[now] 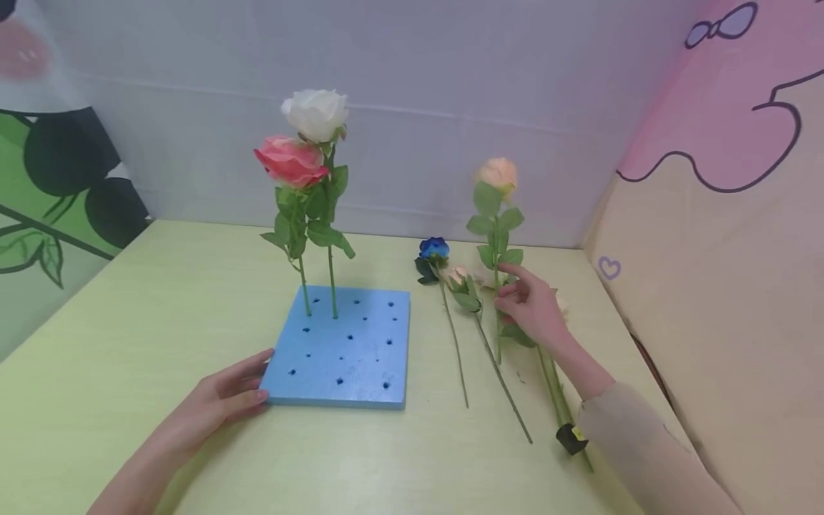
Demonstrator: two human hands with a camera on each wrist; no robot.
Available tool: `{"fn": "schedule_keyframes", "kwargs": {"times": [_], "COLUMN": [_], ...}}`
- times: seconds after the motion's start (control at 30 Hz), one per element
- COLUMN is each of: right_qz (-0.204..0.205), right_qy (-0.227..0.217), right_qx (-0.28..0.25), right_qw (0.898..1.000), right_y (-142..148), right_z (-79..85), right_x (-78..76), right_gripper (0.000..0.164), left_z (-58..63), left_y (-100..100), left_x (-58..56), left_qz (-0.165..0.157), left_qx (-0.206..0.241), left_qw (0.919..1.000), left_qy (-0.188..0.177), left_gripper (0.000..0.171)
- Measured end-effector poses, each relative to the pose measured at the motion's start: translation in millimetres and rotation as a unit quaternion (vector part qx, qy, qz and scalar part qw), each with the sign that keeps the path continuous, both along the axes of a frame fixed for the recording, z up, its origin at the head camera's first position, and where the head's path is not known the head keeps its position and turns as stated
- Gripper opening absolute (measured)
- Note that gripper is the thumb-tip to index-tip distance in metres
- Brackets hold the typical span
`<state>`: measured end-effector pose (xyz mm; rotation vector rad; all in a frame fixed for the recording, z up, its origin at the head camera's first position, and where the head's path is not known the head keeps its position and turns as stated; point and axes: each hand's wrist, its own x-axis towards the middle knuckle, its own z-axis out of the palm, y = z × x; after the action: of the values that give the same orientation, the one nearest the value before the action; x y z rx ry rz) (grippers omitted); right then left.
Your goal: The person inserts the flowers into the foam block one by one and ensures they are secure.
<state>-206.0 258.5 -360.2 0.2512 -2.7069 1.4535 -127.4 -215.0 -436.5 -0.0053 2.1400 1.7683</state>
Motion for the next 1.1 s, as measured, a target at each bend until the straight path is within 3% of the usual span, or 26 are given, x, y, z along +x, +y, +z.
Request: {"fn": "schedule_keyframes", "kwargs": {"times": [0.23, 0.47, 1.1], "right_qz": [-0.007, 0.004, 0.013], "right_qy": [0.028, 0.045, 0.049], "right_qx": [-0.039, -0.072, -0.074], "right_qw": [0.999, 0.996, 0.996], "right_y": [-12, -25, -59], "right_z": [6.5, 1.5, 8.7], "right_x": [-4.2, -14.0, -26.1], "right_gripper": [0.058, 0.053, 0.041], "left_z": [-1.8, -3.8, -0.7], "left_y": [1, -2, 0], "left_x": [-0.6, 0.7, 0.8], "left_qz": [-0.005, 0.002, 0.008], "left_qx": [0.021, 0.023, 0.012], "left_qw": [0.9998, 0.9997, 0.9999], "left_qy": [0.004, 0.006, 0.009], "left_gripper": [0.07, 0.069, 0.068]}}
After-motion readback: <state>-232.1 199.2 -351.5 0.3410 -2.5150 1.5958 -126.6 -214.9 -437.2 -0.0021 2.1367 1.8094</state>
